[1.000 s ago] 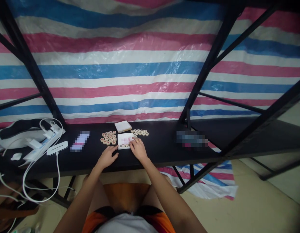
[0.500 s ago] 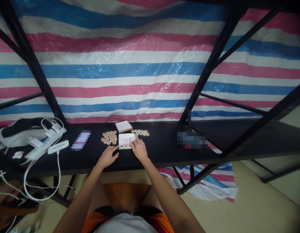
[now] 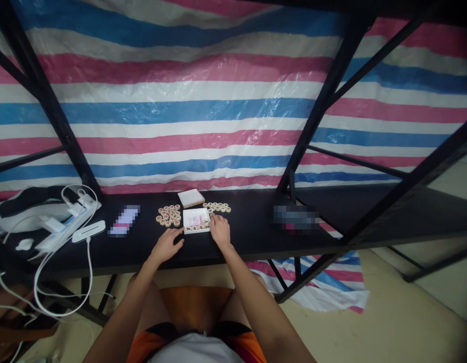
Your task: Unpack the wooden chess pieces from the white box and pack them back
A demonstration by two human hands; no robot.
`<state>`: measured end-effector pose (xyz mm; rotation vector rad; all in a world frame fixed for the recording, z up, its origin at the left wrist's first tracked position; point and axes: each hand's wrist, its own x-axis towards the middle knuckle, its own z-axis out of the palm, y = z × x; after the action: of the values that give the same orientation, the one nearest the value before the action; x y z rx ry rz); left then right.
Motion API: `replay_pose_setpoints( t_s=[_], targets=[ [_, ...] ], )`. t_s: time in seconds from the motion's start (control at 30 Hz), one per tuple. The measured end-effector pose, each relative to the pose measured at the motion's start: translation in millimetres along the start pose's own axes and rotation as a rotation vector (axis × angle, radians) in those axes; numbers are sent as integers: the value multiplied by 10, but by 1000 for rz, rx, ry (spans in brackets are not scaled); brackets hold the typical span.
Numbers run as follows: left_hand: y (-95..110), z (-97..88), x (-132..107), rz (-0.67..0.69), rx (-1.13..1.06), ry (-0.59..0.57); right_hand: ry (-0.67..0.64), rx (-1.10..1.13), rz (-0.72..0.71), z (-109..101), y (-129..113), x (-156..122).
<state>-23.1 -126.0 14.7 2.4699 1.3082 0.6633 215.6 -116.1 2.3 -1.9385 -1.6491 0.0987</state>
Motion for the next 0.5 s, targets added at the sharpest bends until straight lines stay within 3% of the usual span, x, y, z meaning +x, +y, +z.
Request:
replay_pose_setpoints(
  t_s=[0.23, 0.4, 0.5],
  targets=[
    [30, -25, -11, -15, 2, -13, 112, -22, 59, 32, -17, -18],
    [35, -24, -9, -5, -1, -2, 8, -18, -87, 54, -37, -5],
    [29, -17, -8, 0, -2, 5, -22, -36, -86, 38, -55, -15]
  ],
)
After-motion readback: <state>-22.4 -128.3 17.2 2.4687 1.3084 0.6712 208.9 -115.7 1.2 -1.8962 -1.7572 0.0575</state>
